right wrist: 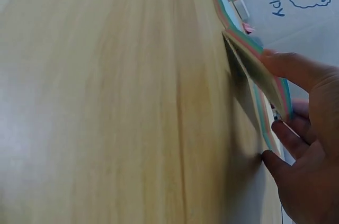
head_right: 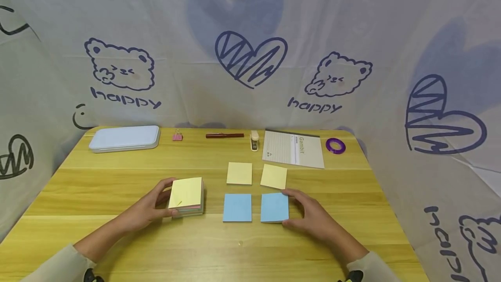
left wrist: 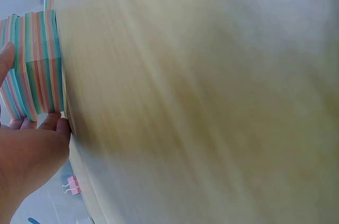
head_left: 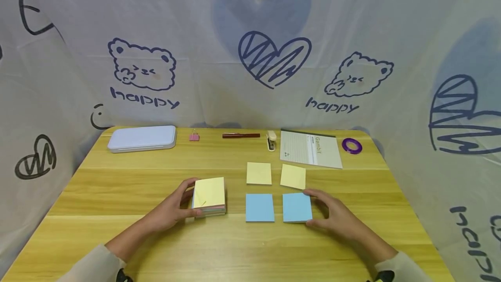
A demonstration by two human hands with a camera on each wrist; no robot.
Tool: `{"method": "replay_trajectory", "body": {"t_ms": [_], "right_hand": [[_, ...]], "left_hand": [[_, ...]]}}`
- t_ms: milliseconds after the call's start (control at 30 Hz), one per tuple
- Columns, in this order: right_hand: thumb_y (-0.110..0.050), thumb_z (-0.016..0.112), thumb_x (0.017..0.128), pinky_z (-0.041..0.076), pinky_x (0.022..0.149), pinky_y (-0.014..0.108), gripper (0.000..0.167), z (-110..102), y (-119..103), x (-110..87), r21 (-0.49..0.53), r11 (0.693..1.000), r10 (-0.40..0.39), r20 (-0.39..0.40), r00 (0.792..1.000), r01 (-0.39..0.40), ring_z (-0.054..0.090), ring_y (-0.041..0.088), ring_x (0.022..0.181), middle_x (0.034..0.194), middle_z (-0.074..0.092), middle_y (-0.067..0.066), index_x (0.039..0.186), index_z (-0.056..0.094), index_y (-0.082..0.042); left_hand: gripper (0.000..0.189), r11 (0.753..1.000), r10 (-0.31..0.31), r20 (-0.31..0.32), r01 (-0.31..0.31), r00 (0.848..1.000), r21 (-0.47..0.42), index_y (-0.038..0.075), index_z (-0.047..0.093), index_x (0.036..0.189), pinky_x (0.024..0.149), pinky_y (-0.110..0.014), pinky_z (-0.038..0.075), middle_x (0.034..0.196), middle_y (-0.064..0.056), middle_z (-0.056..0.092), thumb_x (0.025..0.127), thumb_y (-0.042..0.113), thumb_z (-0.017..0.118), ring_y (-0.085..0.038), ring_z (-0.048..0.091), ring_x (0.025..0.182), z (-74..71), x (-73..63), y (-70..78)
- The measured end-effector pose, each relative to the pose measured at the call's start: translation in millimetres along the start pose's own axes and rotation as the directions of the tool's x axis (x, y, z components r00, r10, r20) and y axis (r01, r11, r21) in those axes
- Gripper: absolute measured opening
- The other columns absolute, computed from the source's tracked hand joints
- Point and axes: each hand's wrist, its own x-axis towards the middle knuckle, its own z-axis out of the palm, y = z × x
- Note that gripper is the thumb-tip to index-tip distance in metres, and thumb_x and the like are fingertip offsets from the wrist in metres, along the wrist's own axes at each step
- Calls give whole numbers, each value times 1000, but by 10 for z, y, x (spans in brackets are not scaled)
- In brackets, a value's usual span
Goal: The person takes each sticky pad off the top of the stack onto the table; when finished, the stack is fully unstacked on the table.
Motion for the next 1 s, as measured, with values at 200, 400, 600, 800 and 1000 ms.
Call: {"method": "replay_trajectory", "body": {"t_ms": [200,400,600,800,1000], "right_hand": [[-35,89,81,29,120,56,88,-1,48,-8,-35,999,25,18,1000,-24,42,35,146,158,46,8,155,46,-17],[-36,90,80,26,121,60,89,-17,53,27,-49,999,12,21,1000,-11,40,38,147,158,46,7,155,46,-17],[-31,89,82,30,119,60,85,-66,8,61,-56,998,-25,5,1000,25,43,39,144,156,49,9,154,48,-13],[-29,86,86,38,116,56,81,-87,-133,199,-50,998,-46,26,999,47,44,41,144,159,45,12,155,46,-16],[-24,87,86,38,117,53,80,24,-329,444,-13,993,-115,81,990,116,42,34,147,158,47,8,154,47,-12]], "left_hand": [[87,1000,1,0,-1,1000,-4,13,19,160,117,-65,32,168,-21,18,96,25,76,-49,23,152,1,-8,6],[87,1000,4,-3,-4,1000,8,12,19,160,116,-66,32,168,-21,18,96,26,76,-49,24,152,0,-10,3],[85,1000,14,2,-14,1000,2,14,20,160,116,-65,33,167,-21,20,96,25,76,-49,24,152,3,-8,-6],[87,1000,10,-4,-10,1000,12,13,19,160,116,-65,33,167,-20,20,96,26,76,-48,24,152,1,-11,3],[88,999,2,-9,-2,1000,34,12,19,161,117,-66,31,168,-21,17,96,28,76,-48,24,152,-5,-16,7]]}}
